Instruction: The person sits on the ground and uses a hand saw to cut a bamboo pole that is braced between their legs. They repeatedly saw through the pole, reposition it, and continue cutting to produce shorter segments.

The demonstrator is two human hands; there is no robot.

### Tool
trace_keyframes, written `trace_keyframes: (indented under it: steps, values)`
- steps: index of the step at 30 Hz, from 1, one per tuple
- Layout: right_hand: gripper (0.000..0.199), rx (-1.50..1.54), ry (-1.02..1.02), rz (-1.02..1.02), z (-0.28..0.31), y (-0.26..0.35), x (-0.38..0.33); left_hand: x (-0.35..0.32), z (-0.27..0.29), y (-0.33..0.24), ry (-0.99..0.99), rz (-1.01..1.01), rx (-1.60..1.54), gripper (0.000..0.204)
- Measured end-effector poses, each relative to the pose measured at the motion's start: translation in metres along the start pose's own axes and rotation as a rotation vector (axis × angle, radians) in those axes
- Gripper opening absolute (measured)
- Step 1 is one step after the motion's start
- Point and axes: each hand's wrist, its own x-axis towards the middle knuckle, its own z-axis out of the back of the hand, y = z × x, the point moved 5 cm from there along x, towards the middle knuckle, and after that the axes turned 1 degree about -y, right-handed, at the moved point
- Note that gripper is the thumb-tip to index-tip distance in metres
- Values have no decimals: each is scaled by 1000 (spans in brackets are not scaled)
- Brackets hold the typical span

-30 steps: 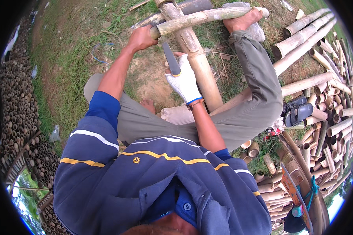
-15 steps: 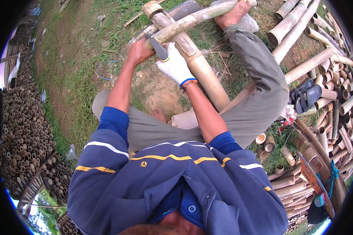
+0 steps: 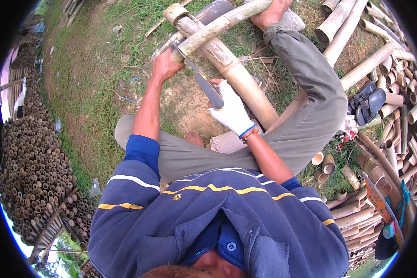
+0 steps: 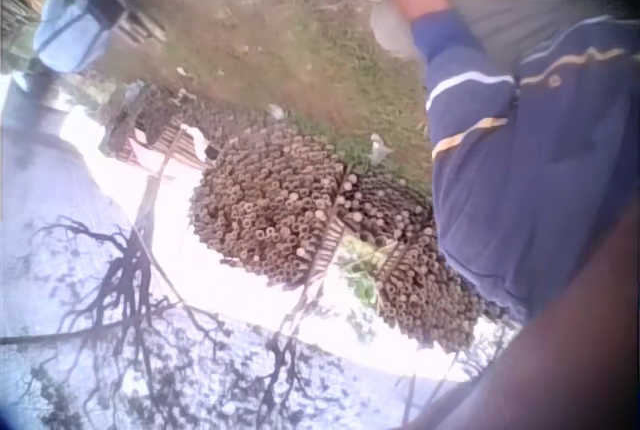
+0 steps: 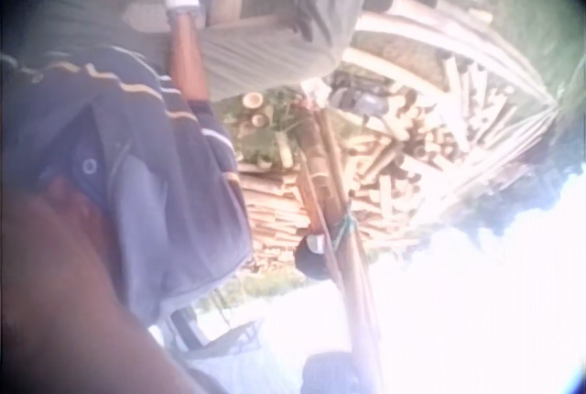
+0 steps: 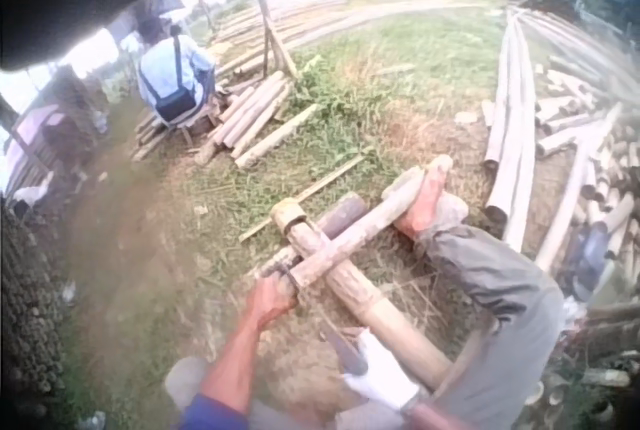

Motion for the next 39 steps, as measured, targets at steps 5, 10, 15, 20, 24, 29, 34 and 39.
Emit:
trace_keyframes:
  steps: [5, 10, 15, 20, 24, 29, 34, 39]
  values:
    - [59, 126, 11, -75, -20, 8, 49, 4, 2, -2, -74, -28, 6, 64]
    - [65, 100, 131, -308, 35, 34, -68, 1, -1, 9, -53, 13, 7, 66]
    - [67, 14, -8, -36, 35, 34, -58, 0, 1, 4, -33, -1, -21, 66]
    - [64, 15, 6, 4, -23, 8, 39, 3, 3, -8, -55, -12, 33, 70]
    - [65, 7, 42, -34, -24, 10, 26, -9, -5, -4, -23, -52, 15, 73]
    - [62, 59, -20, -9, -16, 1, 24, -13, -11, -13, 26, 8, 84, 79]
    - [57, 10, 9, -13, -17, 24, 47, -10, -2, -10, -97, 25, 133, 64]
    - [68, 50, 32, -31, -6, 30, 8, -11, -1, -14, -72, 11, 119, 62]
